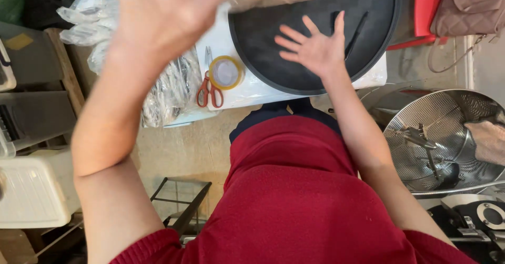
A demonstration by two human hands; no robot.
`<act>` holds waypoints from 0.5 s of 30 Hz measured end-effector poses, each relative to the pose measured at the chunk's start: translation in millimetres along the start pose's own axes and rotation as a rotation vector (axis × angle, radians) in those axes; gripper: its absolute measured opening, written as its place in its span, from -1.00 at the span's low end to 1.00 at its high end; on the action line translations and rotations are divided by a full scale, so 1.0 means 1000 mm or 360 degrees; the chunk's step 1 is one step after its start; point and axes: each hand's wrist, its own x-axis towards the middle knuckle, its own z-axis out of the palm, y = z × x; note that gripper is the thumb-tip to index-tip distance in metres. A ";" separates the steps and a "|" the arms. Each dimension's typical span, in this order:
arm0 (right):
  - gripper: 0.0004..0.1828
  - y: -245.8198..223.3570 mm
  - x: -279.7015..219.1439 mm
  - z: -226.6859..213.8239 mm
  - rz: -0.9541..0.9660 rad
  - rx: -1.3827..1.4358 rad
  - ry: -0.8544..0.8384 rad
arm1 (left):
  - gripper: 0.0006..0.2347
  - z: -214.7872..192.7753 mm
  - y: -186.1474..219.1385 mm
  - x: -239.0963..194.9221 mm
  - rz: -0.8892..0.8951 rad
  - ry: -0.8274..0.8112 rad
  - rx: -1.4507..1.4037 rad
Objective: Packing items into mailing envelopes and using scissors to prepare them for shipping
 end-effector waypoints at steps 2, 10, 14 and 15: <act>0.08 -0.001 0.049 -0.037 -0.0035 0.0261 -0.0730 | -0.91 -0.020 0.021 0.022 0.0065 0.0376 -0.0744; -0.38 -0.005 0.030 -0.035 -0.0139 -0.1067 0.0258 | -0.84 0.022 0.174 -0.123 -0.0530 -0.0116 -0.1598; -0.73 -0.012 0.036 -0.115 -0.0696 -0.2060 0.0484 | -0.96 0.023 0.237 -0.177 -0.0935 -0.0333 -0.1972; -0.73 -0.005 0.020 -0.101 -0.0669 -0.2065 0.0476 | -0.96 0.020 0.243 -0.180 -0.0955 -0.0353 -0.1974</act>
